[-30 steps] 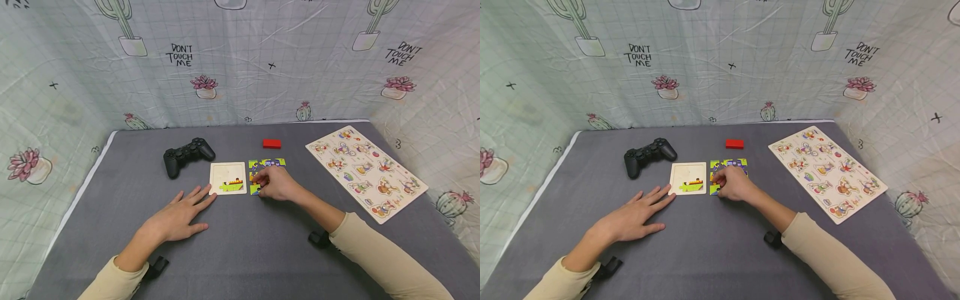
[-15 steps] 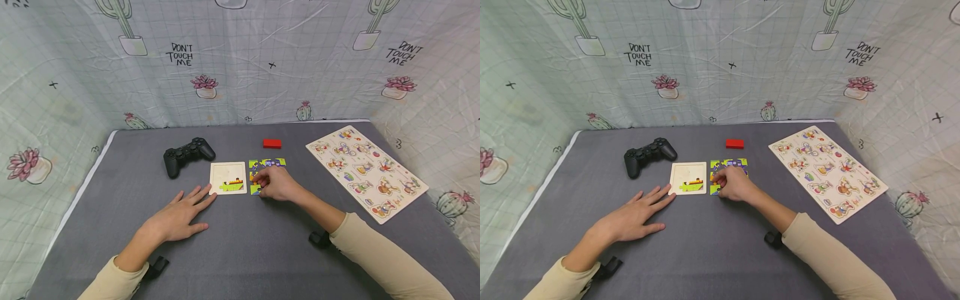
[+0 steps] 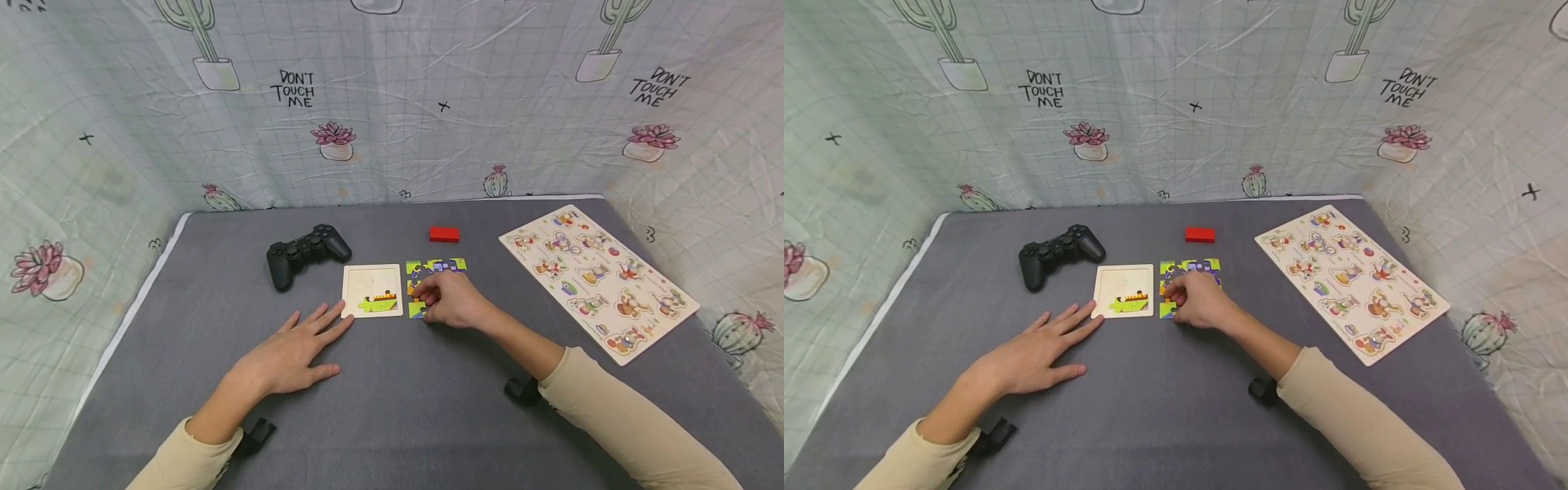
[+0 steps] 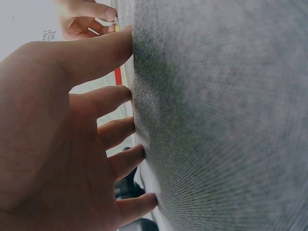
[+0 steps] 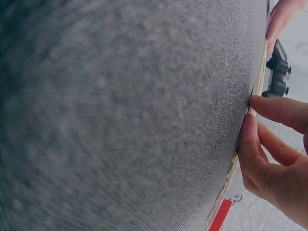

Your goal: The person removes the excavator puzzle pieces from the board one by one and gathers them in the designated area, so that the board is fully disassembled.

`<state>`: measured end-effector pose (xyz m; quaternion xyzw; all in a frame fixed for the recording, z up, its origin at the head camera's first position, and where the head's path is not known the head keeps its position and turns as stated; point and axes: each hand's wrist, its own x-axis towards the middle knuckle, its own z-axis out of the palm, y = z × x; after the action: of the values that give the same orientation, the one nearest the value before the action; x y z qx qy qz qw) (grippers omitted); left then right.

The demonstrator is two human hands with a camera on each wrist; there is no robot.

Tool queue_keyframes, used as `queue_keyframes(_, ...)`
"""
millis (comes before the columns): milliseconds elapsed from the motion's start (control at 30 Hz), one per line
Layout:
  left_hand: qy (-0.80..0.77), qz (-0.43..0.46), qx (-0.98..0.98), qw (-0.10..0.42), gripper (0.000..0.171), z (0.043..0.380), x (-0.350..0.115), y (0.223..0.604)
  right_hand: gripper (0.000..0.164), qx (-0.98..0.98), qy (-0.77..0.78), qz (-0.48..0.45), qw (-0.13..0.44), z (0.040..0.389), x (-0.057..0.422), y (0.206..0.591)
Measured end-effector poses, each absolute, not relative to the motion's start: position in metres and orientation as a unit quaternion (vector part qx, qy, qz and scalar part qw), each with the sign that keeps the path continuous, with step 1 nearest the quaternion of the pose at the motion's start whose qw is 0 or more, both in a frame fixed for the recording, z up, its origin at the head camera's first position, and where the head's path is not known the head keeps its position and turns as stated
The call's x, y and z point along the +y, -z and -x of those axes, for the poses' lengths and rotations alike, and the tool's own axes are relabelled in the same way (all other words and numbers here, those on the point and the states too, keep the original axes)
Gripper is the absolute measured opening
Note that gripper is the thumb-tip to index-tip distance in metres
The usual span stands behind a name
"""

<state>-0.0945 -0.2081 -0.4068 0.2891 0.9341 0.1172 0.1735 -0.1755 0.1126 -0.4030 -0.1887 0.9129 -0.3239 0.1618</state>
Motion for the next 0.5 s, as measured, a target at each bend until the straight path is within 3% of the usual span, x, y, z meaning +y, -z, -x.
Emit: queue_keyframes(500, -0.113, -0.285, 0.935, 0.178, 0.081, 0.0943, -0.2078, 0.4053, 0.037, 0.908, 0.329, 0.212, 0.151, 0.1732, 0.1076, 0.3998)
